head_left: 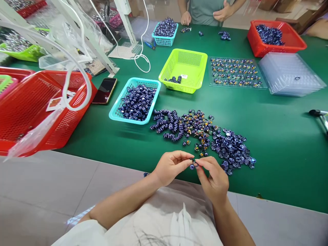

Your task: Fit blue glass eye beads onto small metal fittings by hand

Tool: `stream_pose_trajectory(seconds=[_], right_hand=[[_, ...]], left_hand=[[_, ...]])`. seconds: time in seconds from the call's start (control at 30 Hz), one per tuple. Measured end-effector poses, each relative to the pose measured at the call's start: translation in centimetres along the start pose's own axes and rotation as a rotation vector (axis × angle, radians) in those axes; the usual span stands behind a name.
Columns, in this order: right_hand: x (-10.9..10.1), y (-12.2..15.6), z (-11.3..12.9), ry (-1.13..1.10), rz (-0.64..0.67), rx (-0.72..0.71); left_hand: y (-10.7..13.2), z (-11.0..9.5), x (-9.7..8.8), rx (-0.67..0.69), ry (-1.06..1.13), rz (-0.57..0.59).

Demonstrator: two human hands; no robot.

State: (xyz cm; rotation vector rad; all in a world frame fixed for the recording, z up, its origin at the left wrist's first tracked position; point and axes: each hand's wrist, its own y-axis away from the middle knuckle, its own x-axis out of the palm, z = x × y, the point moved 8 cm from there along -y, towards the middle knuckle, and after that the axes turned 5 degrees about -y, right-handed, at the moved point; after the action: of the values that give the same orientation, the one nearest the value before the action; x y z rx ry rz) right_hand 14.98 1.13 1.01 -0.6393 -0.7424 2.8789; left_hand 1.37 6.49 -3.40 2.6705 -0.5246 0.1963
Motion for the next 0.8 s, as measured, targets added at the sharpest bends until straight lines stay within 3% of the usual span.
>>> stream_pose_trajectory(seconds=[0.2, 0.47, 0.7, 0.8], right_hand=[[0.2, -0.2, 0.1, 0.035, 0.011, -0.014], [0.4, -0.1, 0.4, 0.088, -0.02, -0.039], [0.6, 0.0, 0.5, 0.127, -0.038, -0.022], [0.9, -0.1, 0.2, 0.124, -0.029, 0.011]], left_hand=[[0.3, -0.5, -0.1, 0.1, -0.082, 0.002], [0.6, -1.1, -0.5, 0.302, -0.359, -0.044], [1.3, -2.4, -0.1, 0.498, -0.44, -0.039], [1.4, -2.4, -0.2, 0.522, -0.451, -0.057]])
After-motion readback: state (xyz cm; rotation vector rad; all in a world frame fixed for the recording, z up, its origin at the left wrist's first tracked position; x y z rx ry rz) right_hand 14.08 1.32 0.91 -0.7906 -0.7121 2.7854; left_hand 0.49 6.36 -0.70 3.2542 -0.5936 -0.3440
